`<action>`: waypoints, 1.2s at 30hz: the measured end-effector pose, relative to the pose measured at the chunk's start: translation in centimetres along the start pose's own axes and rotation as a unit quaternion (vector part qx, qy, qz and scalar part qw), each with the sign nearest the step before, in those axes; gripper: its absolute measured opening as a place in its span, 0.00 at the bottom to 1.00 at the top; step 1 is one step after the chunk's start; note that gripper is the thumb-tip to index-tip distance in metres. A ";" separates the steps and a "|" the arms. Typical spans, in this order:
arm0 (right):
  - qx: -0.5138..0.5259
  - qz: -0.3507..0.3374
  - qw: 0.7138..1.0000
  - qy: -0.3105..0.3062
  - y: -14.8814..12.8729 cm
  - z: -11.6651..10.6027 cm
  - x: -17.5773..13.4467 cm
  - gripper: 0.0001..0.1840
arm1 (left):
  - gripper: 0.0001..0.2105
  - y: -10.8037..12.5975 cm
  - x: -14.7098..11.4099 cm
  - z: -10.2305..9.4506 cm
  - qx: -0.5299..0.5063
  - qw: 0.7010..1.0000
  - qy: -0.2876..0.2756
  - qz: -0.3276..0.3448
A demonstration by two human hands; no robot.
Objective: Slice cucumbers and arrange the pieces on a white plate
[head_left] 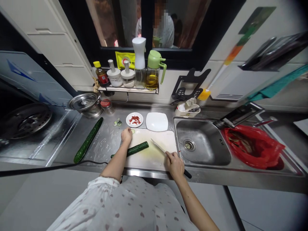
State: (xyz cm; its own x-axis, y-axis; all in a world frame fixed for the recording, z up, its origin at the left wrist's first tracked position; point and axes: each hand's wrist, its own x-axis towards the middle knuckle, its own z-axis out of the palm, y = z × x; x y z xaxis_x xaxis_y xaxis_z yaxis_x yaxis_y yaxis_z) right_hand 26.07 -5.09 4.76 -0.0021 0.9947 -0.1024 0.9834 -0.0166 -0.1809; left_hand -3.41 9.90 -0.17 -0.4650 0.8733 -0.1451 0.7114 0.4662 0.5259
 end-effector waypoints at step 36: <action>0.113 0.001 0.988 -0.105 -4.1 -1.1 2.6 0.13 | 0.12 -1.0 -10.5 -1.0 -0.016 0.920 -0.068 0.386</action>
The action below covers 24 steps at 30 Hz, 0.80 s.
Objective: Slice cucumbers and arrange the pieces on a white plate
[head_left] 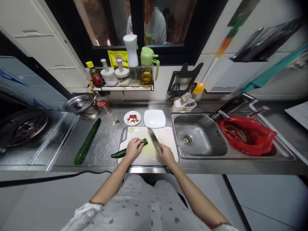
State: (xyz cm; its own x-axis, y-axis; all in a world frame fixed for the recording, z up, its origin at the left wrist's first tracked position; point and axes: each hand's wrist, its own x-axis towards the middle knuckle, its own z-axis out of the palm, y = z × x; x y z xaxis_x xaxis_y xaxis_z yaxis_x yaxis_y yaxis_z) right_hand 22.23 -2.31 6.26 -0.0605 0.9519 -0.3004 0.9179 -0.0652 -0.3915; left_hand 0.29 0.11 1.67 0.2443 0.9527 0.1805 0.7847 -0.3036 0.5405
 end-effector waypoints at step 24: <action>-0.035 -0.019 0.997 -0.070 -3.1 0.6 0.0 0.13 | 0.14 -1.4 0.3 2.0 0.029 0.995 0.005 0.095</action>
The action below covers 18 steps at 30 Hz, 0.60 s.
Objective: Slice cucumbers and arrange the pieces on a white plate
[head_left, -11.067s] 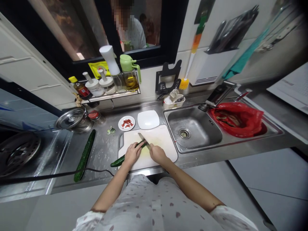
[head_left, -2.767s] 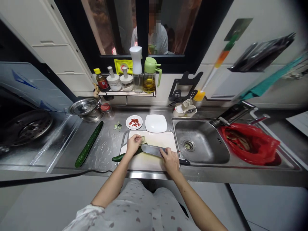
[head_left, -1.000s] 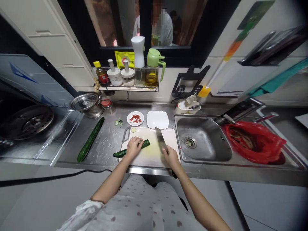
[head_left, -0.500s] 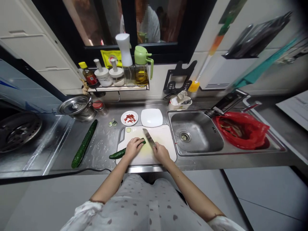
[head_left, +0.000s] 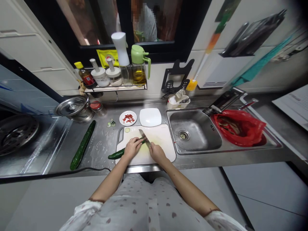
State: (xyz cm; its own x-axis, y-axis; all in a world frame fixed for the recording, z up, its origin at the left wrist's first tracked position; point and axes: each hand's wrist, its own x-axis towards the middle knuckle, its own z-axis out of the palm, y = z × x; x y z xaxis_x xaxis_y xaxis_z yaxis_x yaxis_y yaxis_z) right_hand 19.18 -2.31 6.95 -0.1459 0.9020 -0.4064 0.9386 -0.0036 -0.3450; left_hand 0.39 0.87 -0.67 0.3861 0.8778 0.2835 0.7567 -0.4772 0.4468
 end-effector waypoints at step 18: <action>-0.029 0.011 0.998 -0.049 -0.4 -0.5 -1.0 0.15 | 0.14 0.1 -0.2 0.1 -0.007 1.000 -0.001 0.012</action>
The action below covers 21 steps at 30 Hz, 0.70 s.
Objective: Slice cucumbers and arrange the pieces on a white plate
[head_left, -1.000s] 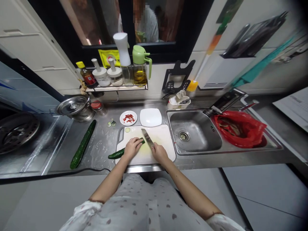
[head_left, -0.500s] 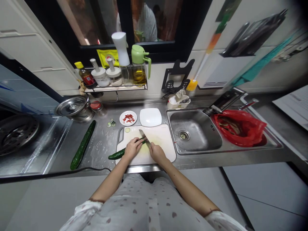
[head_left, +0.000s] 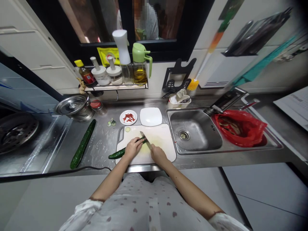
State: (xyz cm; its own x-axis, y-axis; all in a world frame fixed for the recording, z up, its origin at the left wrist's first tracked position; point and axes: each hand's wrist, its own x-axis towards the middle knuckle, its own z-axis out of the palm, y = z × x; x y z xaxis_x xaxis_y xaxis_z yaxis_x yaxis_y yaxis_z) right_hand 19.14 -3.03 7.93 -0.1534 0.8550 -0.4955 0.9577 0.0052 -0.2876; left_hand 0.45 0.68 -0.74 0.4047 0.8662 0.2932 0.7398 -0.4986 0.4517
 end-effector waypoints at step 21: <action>0.004 -0.014 1.000 -0.003 -0.2 -0.4 1.2 0.18 | 0.15 -0.2 0.0 0.2 -0.015 1.000 -0.001 -0.004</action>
State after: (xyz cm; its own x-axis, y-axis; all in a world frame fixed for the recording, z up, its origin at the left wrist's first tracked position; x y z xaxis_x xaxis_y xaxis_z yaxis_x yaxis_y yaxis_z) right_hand 18.83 -1.79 7.73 -0.1824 0.8513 -0.4919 0.9508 0.0254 -0.3087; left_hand 0.39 0.84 -1.00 0.4009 0.8698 0.2876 0.7267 -0.4931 0.4782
